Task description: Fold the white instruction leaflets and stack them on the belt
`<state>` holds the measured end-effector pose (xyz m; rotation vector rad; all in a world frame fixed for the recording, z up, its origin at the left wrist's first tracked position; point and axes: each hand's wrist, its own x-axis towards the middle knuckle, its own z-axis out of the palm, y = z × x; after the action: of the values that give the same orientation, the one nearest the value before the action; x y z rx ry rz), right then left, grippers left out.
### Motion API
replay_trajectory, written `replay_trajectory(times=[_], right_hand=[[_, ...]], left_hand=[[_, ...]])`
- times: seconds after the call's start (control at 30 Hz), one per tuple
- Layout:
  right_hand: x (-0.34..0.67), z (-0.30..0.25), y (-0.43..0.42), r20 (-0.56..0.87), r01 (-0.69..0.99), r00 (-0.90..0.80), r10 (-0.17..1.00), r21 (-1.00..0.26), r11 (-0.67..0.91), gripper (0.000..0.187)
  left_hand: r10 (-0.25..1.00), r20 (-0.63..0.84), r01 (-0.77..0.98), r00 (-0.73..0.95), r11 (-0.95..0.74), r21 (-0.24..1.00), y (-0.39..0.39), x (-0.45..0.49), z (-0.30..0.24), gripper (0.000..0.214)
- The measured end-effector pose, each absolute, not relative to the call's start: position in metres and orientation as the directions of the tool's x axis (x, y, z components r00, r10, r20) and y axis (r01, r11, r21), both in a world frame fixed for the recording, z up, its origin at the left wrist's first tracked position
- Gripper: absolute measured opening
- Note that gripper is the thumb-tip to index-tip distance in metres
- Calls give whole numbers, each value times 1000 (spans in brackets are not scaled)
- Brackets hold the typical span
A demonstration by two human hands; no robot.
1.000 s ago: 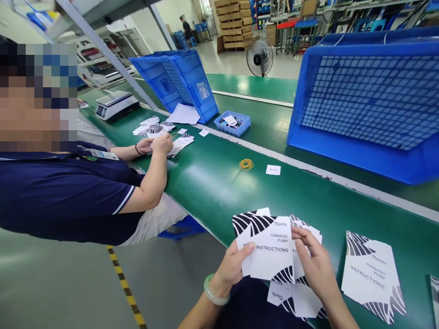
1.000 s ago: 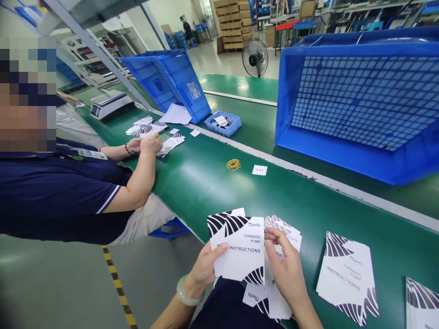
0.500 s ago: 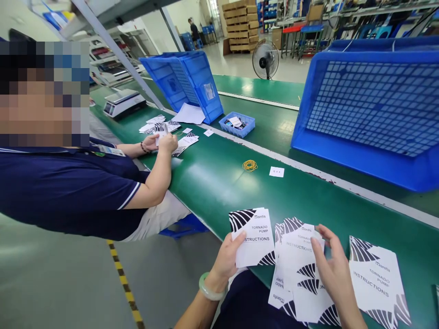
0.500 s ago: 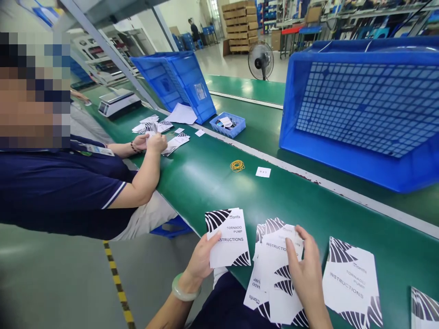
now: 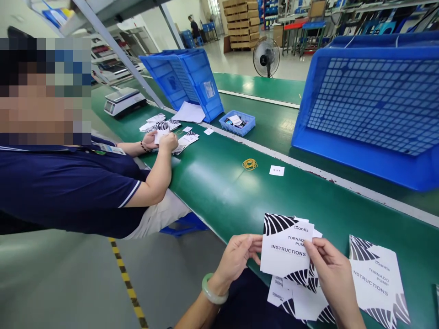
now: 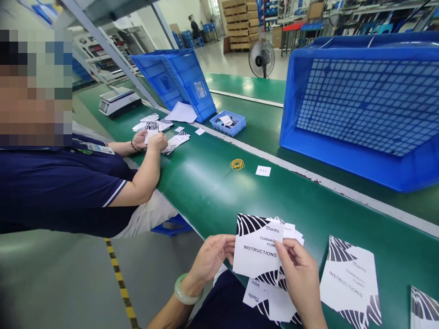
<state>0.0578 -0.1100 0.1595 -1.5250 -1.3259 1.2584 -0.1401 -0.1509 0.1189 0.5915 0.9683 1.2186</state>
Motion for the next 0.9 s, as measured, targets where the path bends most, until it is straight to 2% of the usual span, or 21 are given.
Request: replay_trajectory(times=[0.1,0.2,0.27,0.33,0.47,0.5,0.57,0.67,0.73,0.83,0.9], right_hand=[[54,160,-112,-221,226,-33,975,-952,-208,33],[63,152,-113,-242,259,8,970,-937,-236,33],[78,141,-114,-262,289,45,964,-920,-264,32],[92,128,-114,-260,395,74,963,-879,-268,36],[100,105,-114,-33,753,81,996,-653,-83,59],[98,102,-114,23,778,56,998,-627,-29,60],[92,98,-110,68,740,27,997,-672,26,54],[88,93,-100,22,637,53,998,-771,-17,49],[91,87,-94,10,654,-1,1000,-757,8,50],[93,74,-89,84,767,-200,976,-606,210,53],[89,66,-85,159,804,-224,962,-528,275,54]], left_hand=[[955,-297,-422,-11,265,867,-149,-140,118,26],[947,-288,-354,-139,224,908,-148,-146,118,31],[927,-300,-402,-227,192,895,-146,-154,120,28],[901,-328,-474,-285,165,865,-145,-163,122,21],[879,-361,-530,-311,155,834,-141,-162,124,17],[880,-371,-529,-295,173,831,-140,-155,124,19],[886,-402,-503,-231,245,829,-137,-136,122,23],[895,-442,-367,-48,396,842,-140,-109,116,30],[903,-430,-231,-7,417,879,-149,-102,112,35],[926,-284,27,-250,300,954,-171,-113,110,34],[912,-231,87,-339,275,958,-185,-128,113,30]])
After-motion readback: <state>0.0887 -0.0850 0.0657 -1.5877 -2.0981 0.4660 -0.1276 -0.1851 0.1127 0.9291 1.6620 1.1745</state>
